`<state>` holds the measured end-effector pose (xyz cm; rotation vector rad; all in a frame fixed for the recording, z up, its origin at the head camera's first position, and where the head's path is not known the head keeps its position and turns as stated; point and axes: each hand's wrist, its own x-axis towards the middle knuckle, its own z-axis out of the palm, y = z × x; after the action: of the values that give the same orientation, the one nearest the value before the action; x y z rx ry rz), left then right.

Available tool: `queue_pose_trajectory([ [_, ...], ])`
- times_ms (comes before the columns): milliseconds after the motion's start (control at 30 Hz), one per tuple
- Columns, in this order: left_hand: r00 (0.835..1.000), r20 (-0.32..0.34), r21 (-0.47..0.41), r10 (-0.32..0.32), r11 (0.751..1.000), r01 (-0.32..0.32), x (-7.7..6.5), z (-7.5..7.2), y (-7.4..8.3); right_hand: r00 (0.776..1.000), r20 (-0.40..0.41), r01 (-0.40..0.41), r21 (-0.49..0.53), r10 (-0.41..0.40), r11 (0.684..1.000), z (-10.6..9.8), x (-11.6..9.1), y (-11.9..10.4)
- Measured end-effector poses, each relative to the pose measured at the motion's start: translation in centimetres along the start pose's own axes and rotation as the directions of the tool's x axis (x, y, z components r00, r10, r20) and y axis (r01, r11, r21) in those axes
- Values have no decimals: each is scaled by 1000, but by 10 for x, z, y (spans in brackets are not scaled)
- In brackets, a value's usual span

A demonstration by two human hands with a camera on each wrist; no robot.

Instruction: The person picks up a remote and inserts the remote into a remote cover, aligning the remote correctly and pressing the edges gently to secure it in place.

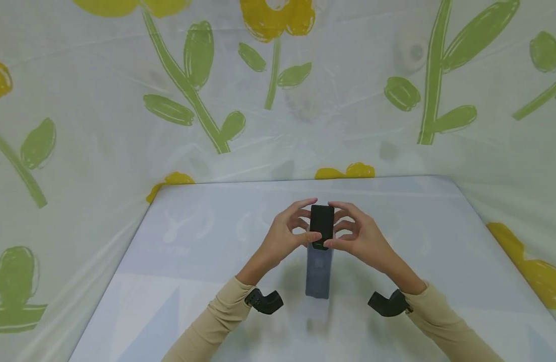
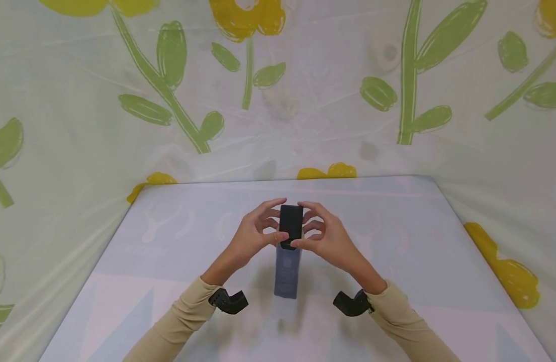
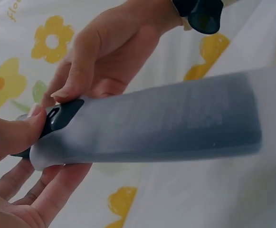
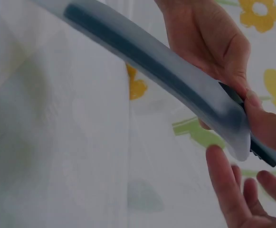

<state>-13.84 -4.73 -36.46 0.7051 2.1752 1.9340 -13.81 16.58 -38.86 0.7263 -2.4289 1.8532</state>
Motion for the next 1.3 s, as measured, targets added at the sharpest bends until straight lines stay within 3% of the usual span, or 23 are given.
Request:
queue_pose_trajectory([
  [133,1000,-25,-6,13,1000,-13,3,-1,-7,995,-83,-70,-103,61,992,0,-3,1],
  [233,999,-36,-32,14,999,-15,8,-3,-20,991,-87,-115,-129,104,985,1,-5,-2],
  [333,999,-38,-60,12,998,-14,12,-5,-30,993,-59,-105,-130,98,986,2,-5,-3],
  [533,999,-42,-104,20,994,-24,11,-6,-32,995,50,-78,-110,84,991,-2,-3,-3],
  [833,999,-41,-183,23,983,-30,7,-4,-36,959,247,-136,-39,142,990,-11,-1,0],
  [1300,1000,-17,-154,7,988,-9,9,-1,-37,954,243,-182,6,175,983,-6,-5,1],
])
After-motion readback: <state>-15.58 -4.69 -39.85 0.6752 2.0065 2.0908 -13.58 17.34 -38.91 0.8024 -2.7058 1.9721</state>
